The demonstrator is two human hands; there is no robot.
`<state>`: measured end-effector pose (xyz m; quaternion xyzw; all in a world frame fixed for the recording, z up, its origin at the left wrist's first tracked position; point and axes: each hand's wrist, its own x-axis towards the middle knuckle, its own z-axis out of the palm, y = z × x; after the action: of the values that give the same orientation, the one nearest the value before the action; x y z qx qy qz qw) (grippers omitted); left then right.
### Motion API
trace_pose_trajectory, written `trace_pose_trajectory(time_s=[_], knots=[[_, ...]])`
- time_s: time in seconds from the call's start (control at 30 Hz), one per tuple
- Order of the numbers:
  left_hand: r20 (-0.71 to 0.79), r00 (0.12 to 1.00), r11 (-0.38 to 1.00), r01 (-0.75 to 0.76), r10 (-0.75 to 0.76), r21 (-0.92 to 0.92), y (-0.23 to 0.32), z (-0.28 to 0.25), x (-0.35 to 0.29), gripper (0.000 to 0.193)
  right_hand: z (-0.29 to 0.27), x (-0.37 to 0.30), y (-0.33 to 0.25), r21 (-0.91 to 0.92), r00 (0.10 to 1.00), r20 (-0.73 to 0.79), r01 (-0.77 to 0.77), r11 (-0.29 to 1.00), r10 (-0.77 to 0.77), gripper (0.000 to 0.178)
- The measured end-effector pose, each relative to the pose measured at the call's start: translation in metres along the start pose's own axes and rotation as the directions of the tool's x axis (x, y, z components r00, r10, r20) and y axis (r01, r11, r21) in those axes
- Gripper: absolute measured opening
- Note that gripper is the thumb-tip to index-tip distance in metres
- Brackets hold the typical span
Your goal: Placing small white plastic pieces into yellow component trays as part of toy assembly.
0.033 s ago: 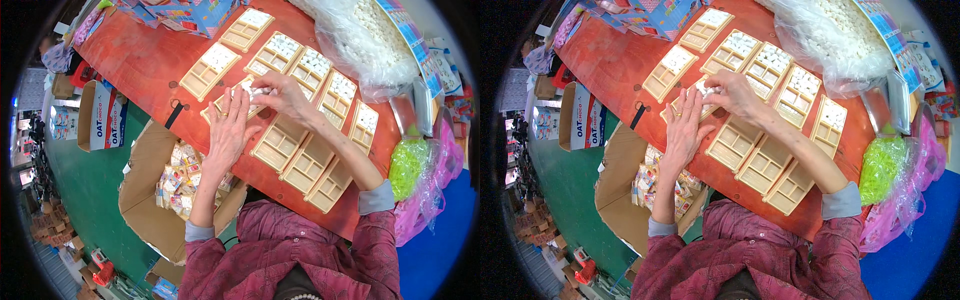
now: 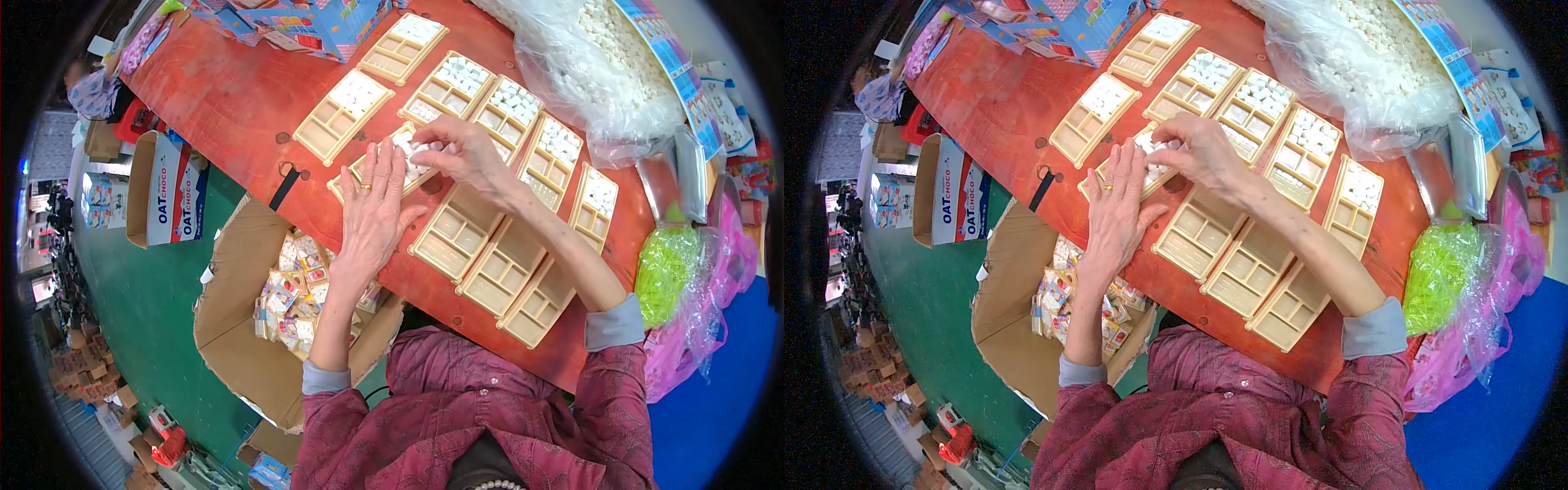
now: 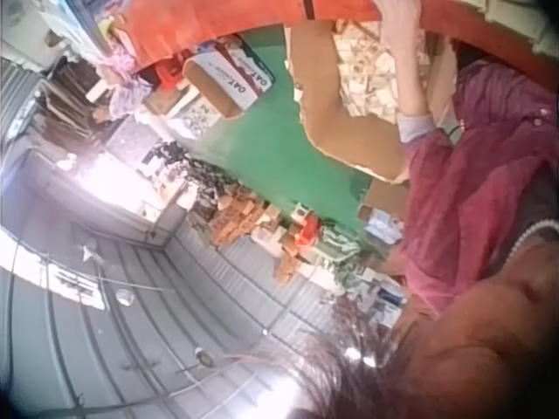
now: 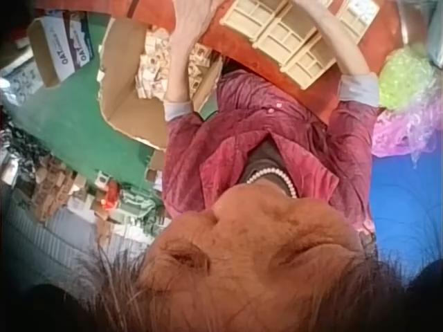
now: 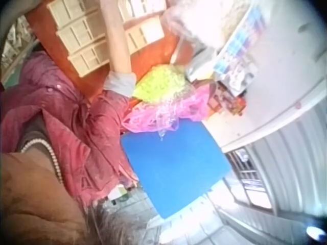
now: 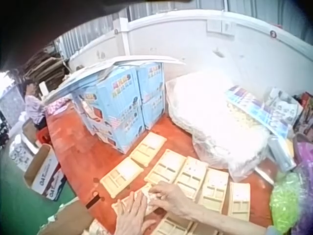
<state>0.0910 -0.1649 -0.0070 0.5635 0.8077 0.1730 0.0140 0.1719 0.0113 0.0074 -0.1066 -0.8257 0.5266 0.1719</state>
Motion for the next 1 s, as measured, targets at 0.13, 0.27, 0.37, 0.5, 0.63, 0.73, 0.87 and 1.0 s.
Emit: trace_pose_trajectory(time_s=[0.13, 0.27, 0.37, 0.5, 0.63, 0.73, 0.87, 1.0], knots=[[-0.028, 0.998, 0.993, 0.044, -0.047, -0.109, 0.001, -0.004, 0.001, 0.081, -0.005, 0.0, -0.002, 0.114, 0.975, 0.049, -0.223, 0.968, 0.218, 0.016], [0.012, 1.0, 0.999, -0.01, 0.01, 0.047, 0.001, -0.003, 0.004, 0.078, -0.001, -0.001, 0.013, 0.061, 0.999, 0.01, -0.044, 0.997, 0.044, 0.013], [0.005, 0.999, 0.996, -0.036, 0.035, 0.084, -0.001, 0.0, 0.003, 0.077, 0.003, 0.002, 0.015, -0.113, 0.998, -0.003, 0.057, 0.992, -0.057, 0.01], [0.004, 1.0, 0.997, -0.028, 0.027, 0.073, -0.003, 0.0, 0.001, 0.075, 0.01, 0.004, 0.01, -0.34, 0.991, 0.0, 0.123, 0.933, -0.131, 0.009], [-0.068, 0.997, 0.994, 0.025, -0.032, -0.108, -0.001, -0.003, 0.003, 0.074, 0.013, 0.007, 0.009, -0.453, 0.985, -0.02, 0.141, 0.88, -0.169, 0.007], [-0.078, 0.997, 0.995, 0.011, -0.018, -0.099, 0.001, -0.006, 0.007, 0.072, 0.003, 0.005, 0.006, -0.313, 0.993, -0.017, 0.104, 0.944, -0.115, 0.006], [-0.017, 0.999, 0.999, -0.034, 0.035, 0.031, -0.003, -0.003, 0.007, 0.071, -0.005, -0.006, -0.01, -0.279, 0.998, 0.0, 0.058, 0.959, -0.06, 0.007], [-0.02, 0.999, 0.998, -0.024, 0.025, 0.053, -0.006, 0.0, 0.004, 0.072, -0.001, -0.027, -0.012, -0.309, 0.982, 0.133, 0.169, 0.936, -0.133, 0.011]])
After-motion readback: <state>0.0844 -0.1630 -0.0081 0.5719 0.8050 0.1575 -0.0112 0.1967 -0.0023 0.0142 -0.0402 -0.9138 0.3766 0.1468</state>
